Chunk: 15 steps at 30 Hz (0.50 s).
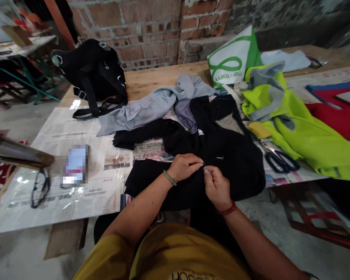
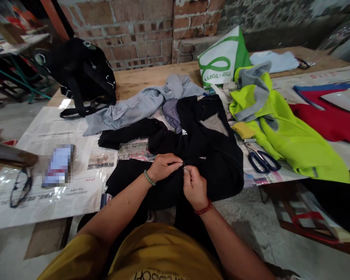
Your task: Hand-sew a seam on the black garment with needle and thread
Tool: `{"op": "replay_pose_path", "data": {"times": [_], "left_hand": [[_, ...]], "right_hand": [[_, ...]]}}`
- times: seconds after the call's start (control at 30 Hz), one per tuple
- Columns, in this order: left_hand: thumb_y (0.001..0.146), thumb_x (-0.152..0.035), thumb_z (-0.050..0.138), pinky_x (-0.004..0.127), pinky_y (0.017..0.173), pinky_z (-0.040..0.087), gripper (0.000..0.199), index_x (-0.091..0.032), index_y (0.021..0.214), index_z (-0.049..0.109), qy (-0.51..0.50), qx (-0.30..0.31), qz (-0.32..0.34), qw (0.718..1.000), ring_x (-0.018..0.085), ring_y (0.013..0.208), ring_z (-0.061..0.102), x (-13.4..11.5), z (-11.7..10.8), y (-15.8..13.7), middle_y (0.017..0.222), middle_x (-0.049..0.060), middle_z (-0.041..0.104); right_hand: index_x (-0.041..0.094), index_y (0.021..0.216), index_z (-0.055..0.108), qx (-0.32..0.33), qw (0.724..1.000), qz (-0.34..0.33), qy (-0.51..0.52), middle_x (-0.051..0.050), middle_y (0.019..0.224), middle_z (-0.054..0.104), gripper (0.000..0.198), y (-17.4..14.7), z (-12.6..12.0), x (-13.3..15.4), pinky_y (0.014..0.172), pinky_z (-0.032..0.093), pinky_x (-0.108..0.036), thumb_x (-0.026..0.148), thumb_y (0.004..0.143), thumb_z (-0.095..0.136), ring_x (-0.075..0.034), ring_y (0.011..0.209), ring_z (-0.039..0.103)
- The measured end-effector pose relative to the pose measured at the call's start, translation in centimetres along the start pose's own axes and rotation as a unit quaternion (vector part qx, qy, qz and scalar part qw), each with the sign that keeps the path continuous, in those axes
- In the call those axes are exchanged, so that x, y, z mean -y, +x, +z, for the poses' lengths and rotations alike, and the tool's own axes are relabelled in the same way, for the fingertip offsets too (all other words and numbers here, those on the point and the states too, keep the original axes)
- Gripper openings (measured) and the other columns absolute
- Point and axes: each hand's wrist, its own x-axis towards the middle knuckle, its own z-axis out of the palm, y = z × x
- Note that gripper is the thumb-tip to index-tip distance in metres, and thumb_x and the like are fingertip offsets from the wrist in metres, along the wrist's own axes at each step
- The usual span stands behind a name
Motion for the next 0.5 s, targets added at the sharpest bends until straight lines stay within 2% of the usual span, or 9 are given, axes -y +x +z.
{"op": "replay_pose_path", "data": {"times": [0.27, 0.5], "left_hand": [[0.080, -0.021, 0.056, 0.022, 0.071, 0.052, 0.014, -0.017, 0.080, 0.070, 0.009, 0.019, 0.002, 1.000, 0.012, 0.072, 0.066, -0.12, 0.06, -0.02, 0.078, 0.003, 0.071], [0.081, -0.020, 0.055, 0.022, 0.073, 0.052, 0.015, -0.016, 0.080, 0.069, 0.020, 0.023, 0.021, 0.999, 0.012, 0.074, 0.066, -0.09, 0.19, -0.17, 0.079, 0.004, 0.071]], "right_hand": [[0.021, 0.083, 0.055, -0.006, 1.000, -0.004, 0.000, 0.001, 0.059, 0.057, 0.016, -0.12, 0.05, -0.32, 0.050, 0.042, -0.022, 0.028, 0.087, 0.041, -0.011, 0.049, 0.053], [0.020, 0.083, 0.056, -0.008, 1.000, -0.006, 0.002, 0.000, 0.067, 0.062, 0.016, -0.23, 0.17, -0.54, 0.054, 0.044, -0.022, 0.026, 0.086, 0.041, -0.012, 0.054, 0.056]]}}
